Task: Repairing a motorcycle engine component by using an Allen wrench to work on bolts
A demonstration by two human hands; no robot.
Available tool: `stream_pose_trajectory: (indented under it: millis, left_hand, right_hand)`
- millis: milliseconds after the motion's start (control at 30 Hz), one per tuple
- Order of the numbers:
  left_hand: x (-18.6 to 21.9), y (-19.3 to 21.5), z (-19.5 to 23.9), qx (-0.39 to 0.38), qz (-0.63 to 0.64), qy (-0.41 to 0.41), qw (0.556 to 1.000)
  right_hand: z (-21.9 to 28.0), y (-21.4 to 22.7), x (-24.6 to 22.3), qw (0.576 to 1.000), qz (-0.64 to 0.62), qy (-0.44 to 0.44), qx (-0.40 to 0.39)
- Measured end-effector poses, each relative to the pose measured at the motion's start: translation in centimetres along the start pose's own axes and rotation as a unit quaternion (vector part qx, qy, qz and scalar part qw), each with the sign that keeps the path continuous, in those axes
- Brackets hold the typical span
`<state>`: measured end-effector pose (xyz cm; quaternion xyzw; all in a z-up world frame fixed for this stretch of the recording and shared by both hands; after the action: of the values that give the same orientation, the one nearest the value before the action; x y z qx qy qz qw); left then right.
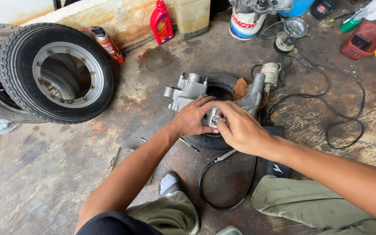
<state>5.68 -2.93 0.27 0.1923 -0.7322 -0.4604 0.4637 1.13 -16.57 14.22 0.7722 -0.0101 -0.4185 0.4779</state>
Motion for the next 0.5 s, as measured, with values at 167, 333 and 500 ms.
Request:
stream_pose_trajectory:
  millis: [167, 333, 500]
  left_hand:
    - [0.7, 0.5, 0.0, 0.022, -0.004, -0.026, 0.999]
    - [0.0, -0.1, 0.0, 0.021, -0.018, -0.034, 0.999]
    - [1.1, 1.2, 0.5, 0.040, 0.019, -0.085, 0.995]
  right_hand:
    - [0.2, -0.1, -0.4, 0.988, 0.085, 0.117, -0.046]
    - [0.0, -0.2, -0.5, 0.951, 0.180, 0.204, -0.147]
    - [-0.3, -0.6, -0.3, 0.914, 0.190, 0.288, -0.212]
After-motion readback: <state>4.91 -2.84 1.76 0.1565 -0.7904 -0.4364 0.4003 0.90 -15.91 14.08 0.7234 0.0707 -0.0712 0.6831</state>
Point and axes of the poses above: each hand's wrist, its own z-axis away from the middle knuckle, its own y-axis out of the back of the hand, x = y × z, the point moved 6 cm from there along -z, towards the middle knuckle, and after that the axes turned 3 degrees about -x, right-handed, at the moved point
